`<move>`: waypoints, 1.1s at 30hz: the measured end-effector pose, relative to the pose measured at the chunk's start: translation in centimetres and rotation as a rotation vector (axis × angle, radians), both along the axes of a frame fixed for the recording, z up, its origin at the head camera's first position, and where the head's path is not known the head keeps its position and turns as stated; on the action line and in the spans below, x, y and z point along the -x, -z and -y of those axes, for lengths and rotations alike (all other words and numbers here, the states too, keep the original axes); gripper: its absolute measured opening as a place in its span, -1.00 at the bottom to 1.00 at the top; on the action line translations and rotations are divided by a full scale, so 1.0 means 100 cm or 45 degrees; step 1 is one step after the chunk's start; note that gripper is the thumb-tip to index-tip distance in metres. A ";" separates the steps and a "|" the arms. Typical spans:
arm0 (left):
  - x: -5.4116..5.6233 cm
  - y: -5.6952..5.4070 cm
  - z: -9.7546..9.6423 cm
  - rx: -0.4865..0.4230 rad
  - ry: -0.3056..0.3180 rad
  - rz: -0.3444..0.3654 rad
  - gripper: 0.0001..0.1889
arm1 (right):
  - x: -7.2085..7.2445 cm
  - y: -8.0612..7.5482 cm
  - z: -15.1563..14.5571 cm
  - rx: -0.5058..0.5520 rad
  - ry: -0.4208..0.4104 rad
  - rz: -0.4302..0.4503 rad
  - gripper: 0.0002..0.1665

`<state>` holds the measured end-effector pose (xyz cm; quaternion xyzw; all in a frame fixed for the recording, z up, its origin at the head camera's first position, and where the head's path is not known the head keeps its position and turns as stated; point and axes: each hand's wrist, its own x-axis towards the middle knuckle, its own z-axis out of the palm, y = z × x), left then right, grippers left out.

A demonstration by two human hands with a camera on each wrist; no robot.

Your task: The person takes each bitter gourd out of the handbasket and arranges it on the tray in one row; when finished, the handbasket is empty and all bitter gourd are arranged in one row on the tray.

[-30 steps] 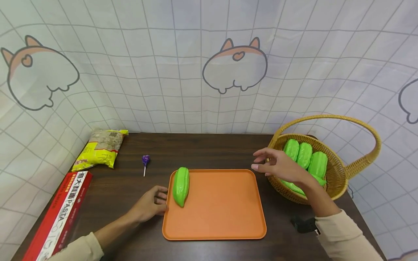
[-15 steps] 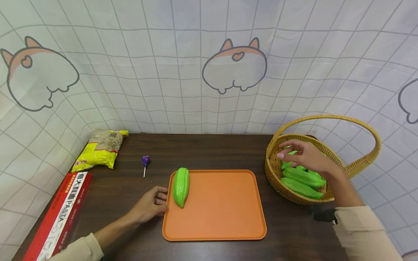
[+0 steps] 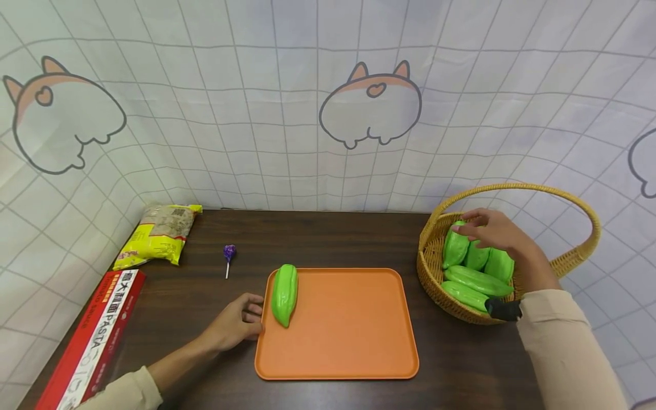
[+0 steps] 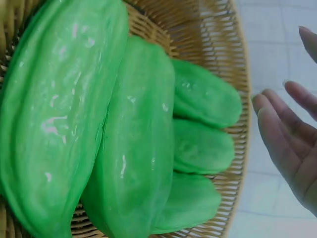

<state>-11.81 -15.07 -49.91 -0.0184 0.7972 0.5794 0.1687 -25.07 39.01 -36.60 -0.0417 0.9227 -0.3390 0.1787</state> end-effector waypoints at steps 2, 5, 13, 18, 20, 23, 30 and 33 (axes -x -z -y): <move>0.000 0.000 0.000 -0.001 -0.001 0.001 -0.36 | 0.005 0.004 -0.004 -0.013 0.014 0.023 -0.06; 0.000 -0.001 0.000 -0.001 -0.001 -0.003 -0.36 | 0.012 0.010 -0.008 -0.024 0.030 0.045 -0.03; -0.002 -0.003 -0.001 0.002 -0.006 -0.006 -0.36 | 0.021 0.021 -0.014 -0.008 0.034 0.076 0.01; -0.003 -0.004 -0.001 0.006 -0.008 -0.004 -0.36 | 0.023 0.025 -0.014 -0.030 0.035 0.061 0.00; -0.002 -0.004 -0.001 0.004 -0.007 -0.006 -0.36 | 0.024 0.025 -0.012 -0.041 0.040 0.055 0.00; -0.002 -0.004 0.000 0.007 -0.006 -0.008 -0.36 | 0.027 0.026 -0.010 -0.057 0.049 0.052 -0.01; -0.002 -0.003 -0.001 0.000 -0.012 0.013 -0.35 | 0.036 0.031 -0.009 -0.075 0.060 0.052 -0.01; -0.001 -0.003 -0.001 0.001 -0.009 0.017 -0.35 | 0.038 0.033 -0.009 -0.092 0.055 0.048 0.01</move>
